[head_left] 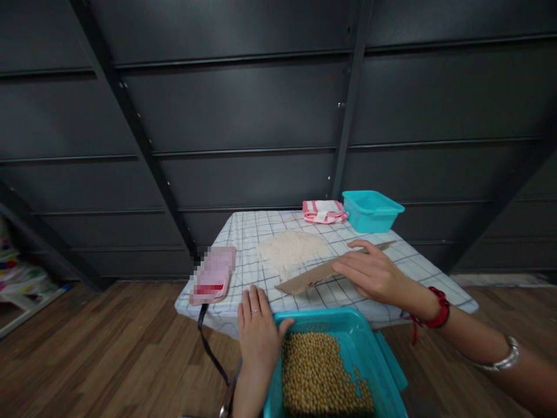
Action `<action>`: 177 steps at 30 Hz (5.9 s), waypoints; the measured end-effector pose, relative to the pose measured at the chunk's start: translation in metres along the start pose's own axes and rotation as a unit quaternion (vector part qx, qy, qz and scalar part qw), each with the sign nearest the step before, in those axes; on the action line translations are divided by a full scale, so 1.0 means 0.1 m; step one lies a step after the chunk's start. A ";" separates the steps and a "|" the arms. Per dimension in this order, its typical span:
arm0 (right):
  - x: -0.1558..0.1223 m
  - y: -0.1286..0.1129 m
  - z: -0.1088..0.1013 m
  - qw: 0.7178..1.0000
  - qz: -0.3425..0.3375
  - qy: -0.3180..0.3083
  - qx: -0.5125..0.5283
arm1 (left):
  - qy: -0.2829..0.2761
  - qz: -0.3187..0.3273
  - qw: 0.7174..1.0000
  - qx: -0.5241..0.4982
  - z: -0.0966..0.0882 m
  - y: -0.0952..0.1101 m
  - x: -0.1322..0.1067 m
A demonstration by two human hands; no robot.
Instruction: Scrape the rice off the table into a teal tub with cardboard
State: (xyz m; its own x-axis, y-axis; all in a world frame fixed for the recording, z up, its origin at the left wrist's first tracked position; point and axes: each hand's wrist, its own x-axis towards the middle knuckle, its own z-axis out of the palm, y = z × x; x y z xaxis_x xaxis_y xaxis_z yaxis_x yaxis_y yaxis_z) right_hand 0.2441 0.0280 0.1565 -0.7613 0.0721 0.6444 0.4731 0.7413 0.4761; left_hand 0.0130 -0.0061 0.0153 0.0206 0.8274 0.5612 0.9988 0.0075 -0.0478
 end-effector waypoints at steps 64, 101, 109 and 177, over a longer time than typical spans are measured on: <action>-0.49 0.22 -0.26 0.989 0.073 -0.056 -0.114 | -0.017 -0.002 0.999 -0.027 0.01 -0.04 -0.01; -0.21 -0.02 -0.30 0.997 0.026 -0.065 -0.035 | -0.011 -0.008 1.000 -0.021 -0.03 -0.02 0.01; -0.24 -0.10 -0.34 0.996 0.040 -0.071 -0.028 | -0.013 -0.006 0.999 -0.031 -0.01 -0.04 0.00; -0.10 -0.08 -0.22 0.999 0.006 -0.015 -0.029 | -0.020 0.003 1.000 -0.009 -0.04 -0.02 0.00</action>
State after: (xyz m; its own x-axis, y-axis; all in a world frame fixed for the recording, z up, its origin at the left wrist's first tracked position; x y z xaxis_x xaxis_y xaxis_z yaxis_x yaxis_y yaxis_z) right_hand 0.2581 0.0065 0.1596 -0.7679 0.1025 0.6323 0.5074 0.6999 0.5027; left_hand 0.0113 -0.0085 0.0188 0.0258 0.8495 0.5270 0.9993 -0.0075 -0.0369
